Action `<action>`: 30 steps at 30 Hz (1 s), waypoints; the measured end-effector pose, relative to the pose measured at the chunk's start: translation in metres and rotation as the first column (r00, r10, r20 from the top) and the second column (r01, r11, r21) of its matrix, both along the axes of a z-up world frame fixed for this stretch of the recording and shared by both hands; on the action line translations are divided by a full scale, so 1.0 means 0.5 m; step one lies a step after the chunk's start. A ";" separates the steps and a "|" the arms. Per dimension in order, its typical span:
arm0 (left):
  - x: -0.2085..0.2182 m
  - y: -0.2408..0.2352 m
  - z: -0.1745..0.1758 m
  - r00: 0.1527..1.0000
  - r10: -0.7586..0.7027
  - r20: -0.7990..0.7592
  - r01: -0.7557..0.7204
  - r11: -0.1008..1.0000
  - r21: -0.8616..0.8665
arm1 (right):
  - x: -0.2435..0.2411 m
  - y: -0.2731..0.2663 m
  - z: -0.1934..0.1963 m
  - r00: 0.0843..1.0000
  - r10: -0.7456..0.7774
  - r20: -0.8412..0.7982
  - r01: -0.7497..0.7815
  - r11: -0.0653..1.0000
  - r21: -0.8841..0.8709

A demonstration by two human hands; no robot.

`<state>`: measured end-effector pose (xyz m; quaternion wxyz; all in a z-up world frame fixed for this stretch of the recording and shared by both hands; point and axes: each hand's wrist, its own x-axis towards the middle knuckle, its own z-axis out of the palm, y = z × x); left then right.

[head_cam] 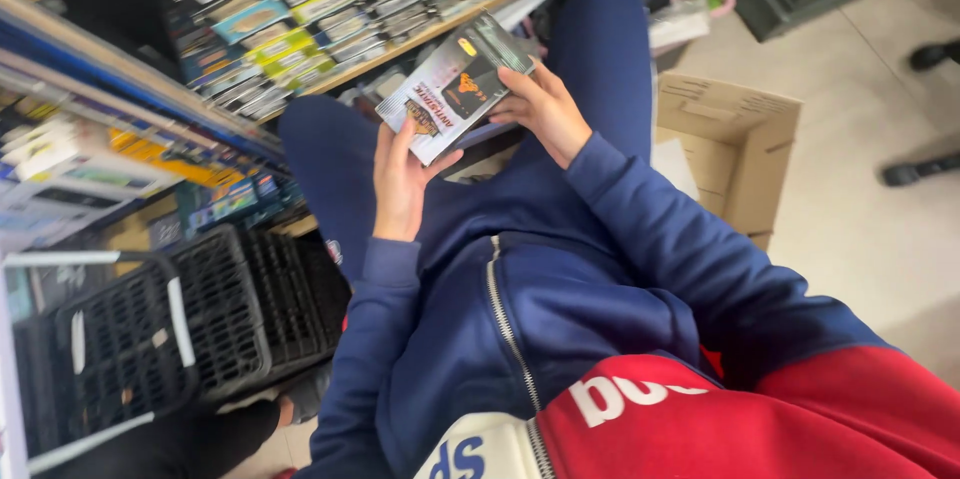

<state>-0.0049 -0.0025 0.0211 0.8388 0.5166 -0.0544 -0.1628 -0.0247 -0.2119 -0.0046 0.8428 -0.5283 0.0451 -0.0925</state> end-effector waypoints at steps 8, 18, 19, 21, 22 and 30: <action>-0.003 0.005 0.003 0.995 -0.097 0.028 0.080 0.930 0.358 | -0.102 -0.309 0.029 0.868 -0.496 -0.012 0.493 0.858 0.147; 0.006 -0.010 -0.036 0.991 -0.113 -0.075 0.136 0.841 0.524 | -0.461 -0.665 -0.462 0.698 -0.714 0.056 0.613 0.555 -0.562; 0.005 -0.012 -0.038 0.990 -0.119 -0.078 0.142 0.838 0.526 | -0.475 -0.645 -0.494 0.694 -0.719 0.052 0.615 0.553 -0.562; 0.004 -0.013 -0.038 0.991 -0.116 -0.067 0.134 0.834 0.535 | -0.496 -0.604 -0.555 0.597 -0.773 -0.216 0.470 0.555 -0.686; 0.004 -0.013 -0.042 0.991 -0.119 -0.064 0.135 0.833 0.536 | -0.501 -0.593 -0.595 0.595 -0.775 -0.214 0.474 0.553 -0.685; 0.013 -0.008 -0.063 0.991 -0.108 -0.080 0.133 0.856 0.499 | -0.534 -0.585 -0.926 0.346 -0.719 -0.603 0.072 0.661 -0.747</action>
